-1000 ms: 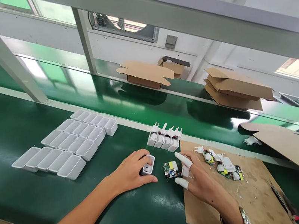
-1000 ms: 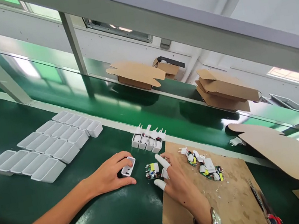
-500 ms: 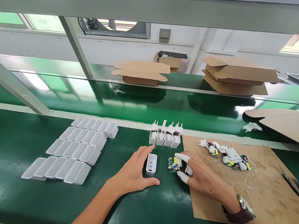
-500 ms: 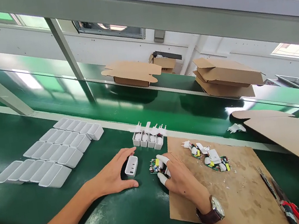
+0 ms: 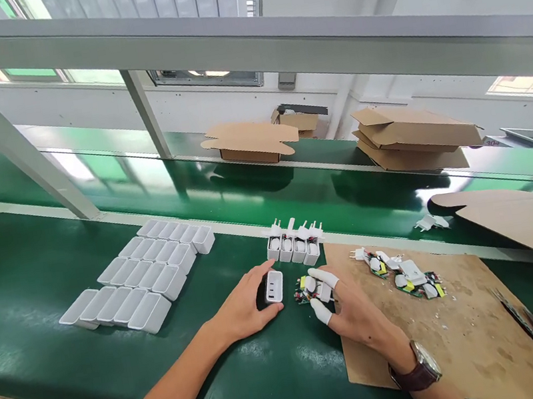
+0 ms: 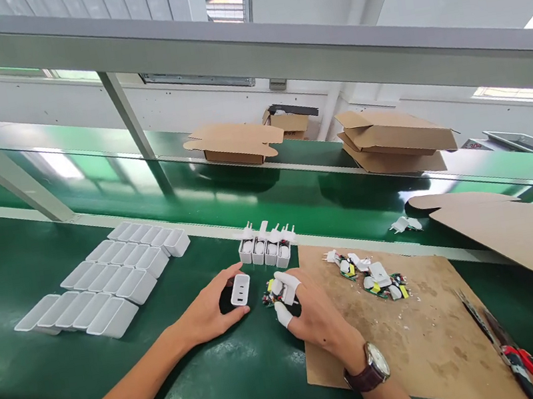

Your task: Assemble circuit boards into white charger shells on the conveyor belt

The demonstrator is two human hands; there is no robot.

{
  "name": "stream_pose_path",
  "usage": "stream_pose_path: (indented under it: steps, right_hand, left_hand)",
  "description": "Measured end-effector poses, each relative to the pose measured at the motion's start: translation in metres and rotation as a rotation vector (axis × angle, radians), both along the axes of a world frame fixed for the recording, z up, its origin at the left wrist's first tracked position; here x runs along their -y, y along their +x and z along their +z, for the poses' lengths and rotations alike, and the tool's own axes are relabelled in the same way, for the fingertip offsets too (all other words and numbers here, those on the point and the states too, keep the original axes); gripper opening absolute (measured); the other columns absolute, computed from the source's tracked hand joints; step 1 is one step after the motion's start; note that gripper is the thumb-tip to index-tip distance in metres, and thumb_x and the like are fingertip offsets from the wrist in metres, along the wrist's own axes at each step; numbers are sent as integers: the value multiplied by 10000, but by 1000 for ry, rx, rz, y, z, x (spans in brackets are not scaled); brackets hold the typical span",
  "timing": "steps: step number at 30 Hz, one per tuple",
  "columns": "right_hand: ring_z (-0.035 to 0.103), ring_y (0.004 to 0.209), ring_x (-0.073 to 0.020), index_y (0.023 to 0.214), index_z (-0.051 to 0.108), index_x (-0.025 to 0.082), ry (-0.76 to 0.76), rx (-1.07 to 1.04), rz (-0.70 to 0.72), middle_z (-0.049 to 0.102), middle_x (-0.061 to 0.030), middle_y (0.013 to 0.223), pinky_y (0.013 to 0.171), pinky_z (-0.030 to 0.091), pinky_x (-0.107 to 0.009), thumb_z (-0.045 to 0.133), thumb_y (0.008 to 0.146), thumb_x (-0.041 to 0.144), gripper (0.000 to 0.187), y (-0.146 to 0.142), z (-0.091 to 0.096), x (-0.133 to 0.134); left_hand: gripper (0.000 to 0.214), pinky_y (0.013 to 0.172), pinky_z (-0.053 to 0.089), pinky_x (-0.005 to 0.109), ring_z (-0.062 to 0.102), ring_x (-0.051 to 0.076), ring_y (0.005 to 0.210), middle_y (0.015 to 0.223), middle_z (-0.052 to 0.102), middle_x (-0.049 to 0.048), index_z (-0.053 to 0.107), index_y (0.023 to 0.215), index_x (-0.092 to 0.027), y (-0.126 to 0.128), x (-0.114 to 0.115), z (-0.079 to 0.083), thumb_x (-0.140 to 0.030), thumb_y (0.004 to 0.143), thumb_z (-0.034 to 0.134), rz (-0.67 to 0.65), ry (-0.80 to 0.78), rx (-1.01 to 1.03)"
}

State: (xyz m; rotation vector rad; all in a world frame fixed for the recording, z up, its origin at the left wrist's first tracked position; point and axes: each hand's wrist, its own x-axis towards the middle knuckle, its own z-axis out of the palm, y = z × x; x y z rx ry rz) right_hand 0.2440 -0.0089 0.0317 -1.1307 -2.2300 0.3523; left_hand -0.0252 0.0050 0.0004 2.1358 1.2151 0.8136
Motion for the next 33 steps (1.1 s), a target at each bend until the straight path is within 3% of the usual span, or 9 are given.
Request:
stream_pose_path:
  steps: [5,9,16,22,33]
  right_hand:
    - [634,1230,-287,1427,403,300,186,-164,83,624,-118,1304,1037,566,-532,573,943,152,534,-14,4,10]
    - [640,1240,-268,1443,384,328,238,-237,91,604,-119,1331,1028,588,-504,569,949,106,572,-22,-1,17]
    - [638,1220,-259,1373,468,303,175,-394,110,603,-129,1308,1003,592,-476,568,912,70,526,-29,-5,25]
    - [646,1207,-267,1362,499,248,223,-439,152,615,-154,1288,979,602,-460,583,886,26,532,-31,-3,24]
    - [635,1225,-272,1356,526,240,174,-436,168,608,-144,1312,1021,584,-474,608,851,5,563,-30,-7,24]
  left_hand:
    - [789,1039,545,453,607,272,1236,1361,605,115,264,1565,-290,6,0,-4,-202,897,674,-16,183,44]
    - [767,1027,547,471,605,282,1223,1348,605,120,242,1571,-305,9,0,-2,-205,929,650,-55,285,52]
    - [744,1048,533,483,598,290,1231,1347,601,135,225,1577,-291,11,1,2,-215,955,626,-107,341,74]
    - [654,1029,540,497,598,297,1226,1309,622,150,295,1538,-232,11,1,3,-211,968,615,-158,410,97]
    - [677,1036,541,530,598,308,1233,1324,626,169,287,1559,-204,11,0,1,-208,965,613,-160,453,94]
